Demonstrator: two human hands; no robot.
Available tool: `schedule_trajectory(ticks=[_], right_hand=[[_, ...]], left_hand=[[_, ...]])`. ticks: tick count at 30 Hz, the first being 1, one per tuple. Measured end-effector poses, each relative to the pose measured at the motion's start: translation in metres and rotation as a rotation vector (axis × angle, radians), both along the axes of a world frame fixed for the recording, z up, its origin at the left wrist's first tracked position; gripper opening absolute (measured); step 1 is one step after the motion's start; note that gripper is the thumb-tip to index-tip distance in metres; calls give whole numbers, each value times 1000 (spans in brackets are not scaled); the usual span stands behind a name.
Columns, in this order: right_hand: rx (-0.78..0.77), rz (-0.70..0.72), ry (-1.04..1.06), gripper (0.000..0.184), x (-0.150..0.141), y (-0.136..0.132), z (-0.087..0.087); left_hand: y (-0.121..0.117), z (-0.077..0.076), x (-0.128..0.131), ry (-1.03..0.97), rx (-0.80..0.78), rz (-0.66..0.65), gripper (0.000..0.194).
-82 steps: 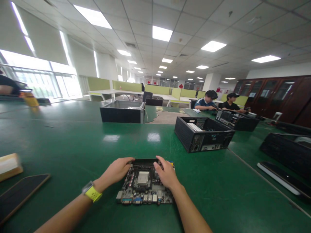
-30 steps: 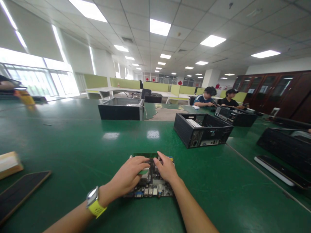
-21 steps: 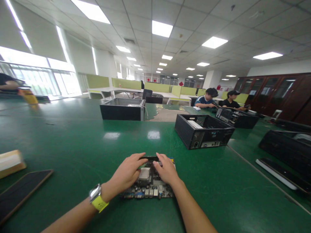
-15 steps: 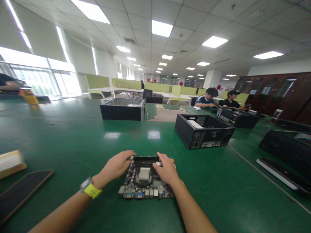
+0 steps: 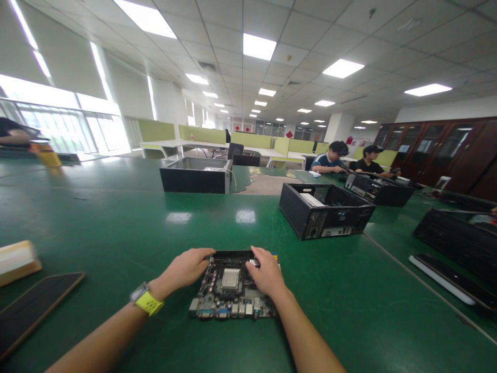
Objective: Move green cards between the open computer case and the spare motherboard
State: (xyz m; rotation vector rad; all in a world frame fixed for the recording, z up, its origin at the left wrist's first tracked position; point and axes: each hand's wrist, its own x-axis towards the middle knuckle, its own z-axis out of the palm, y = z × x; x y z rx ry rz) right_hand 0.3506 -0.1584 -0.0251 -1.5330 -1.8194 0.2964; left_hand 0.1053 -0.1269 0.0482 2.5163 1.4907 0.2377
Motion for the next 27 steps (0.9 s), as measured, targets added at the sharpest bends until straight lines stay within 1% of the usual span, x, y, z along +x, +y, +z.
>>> schedule_trajectory(ticks=[4, 10, 16, 22, 27], right_hand=[[-3, 13, -14, 54, -1, -1, 2], [-9, 1, -5, 53, -1, -1, 2], [-10, -8, -28, 53, -2, -2, 3], [-21, -43, -24, 56, -4, -4, 6], [-40, -68, -23, 59, -4, -2, 2]], left_hand=[[-3, 3, 0, -14, 7, -11, 37], [-3, 2, -1, -14, 19, -15, 36], [-5, 4, -1, -17, 26, -42, 34], [-6, 2, -2, -15, 29, -60, 35], [-4, 2, -5, 5, 38, -66, 35]])
